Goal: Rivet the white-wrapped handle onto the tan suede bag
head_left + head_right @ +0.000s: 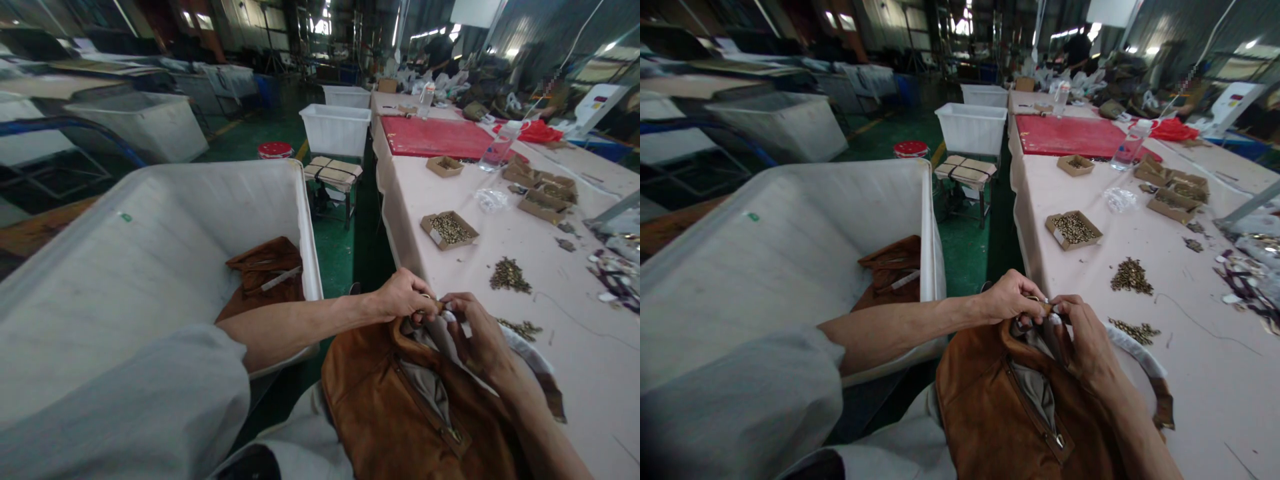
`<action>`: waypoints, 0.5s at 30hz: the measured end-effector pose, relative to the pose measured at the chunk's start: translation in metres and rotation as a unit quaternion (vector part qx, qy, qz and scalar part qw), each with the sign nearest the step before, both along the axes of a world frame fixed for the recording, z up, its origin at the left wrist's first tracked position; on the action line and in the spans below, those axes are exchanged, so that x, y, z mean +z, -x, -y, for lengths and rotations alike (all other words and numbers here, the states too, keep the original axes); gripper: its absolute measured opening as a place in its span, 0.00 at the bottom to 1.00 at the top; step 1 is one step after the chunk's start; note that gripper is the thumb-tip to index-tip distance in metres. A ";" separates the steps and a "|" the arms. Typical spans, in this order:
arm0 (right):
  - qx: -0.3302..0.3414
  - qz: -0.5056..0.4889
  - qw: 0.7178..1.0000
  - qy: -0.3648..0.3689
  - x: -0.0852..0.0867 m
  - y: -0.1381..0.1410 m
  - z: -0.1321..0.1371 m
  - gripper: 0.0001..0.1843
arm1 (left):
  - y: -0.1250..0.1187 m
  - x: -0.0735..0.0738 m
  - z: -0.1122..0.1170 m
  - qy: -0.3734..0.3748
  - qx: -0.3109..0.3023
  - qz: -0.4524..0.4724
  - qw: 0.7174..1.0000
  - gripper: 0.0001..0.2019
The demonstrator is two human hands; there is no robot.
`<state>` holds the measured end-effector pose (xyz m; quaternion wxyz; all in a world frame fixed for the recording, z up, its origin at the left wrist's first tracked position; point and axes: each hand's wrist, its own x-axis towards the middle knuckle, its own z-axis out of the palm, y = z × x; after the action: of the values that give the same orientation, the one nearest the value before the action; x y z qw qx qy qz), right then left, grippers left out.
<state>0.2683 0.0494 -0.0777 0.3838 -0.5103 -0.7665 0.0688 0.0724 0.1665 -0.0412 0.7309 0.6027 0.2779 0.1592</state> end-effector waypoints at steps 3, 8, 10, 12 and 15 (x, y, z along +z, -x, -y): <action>0.018 0.008 1.000 0.019 0.006 -0.001 0.002 0.13 | -0.001 0.000 0.001 0.012 0.012 -0.004 1.000 0.11; 0.028 0.010 0.999 0.034 0.009 -0.004 0.003 0.12 | -0.001 0.003 0.002 0.005 0.014 -0.016 1.000 0.11; 0.030 0.015 0.999 0.037 0.009 -0.005 0.003 0.13 | -0.001 0.002 0.003 -0.009 0.012 -0.017 1.000 0.12; 0.032 0.017 0.999 0.039 0.009 -0.006 0.004 0.14 | 0.000 0.001 0.004 -0.024 0.010 -0.017 1.000 0.13; 0.036 0.010 0.998 0.054 0.013 -0.006 0.006 0.12 | 0.001 0.001 0.005 -0.057 0.010 -0.020 0.998 0.14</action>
<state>0.2741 0.0439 -0.0642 0.3454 -0.5029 -0.7834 0.1191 0.0710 0.1613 -0.0400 0.6881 0.6436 0.2889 0.1695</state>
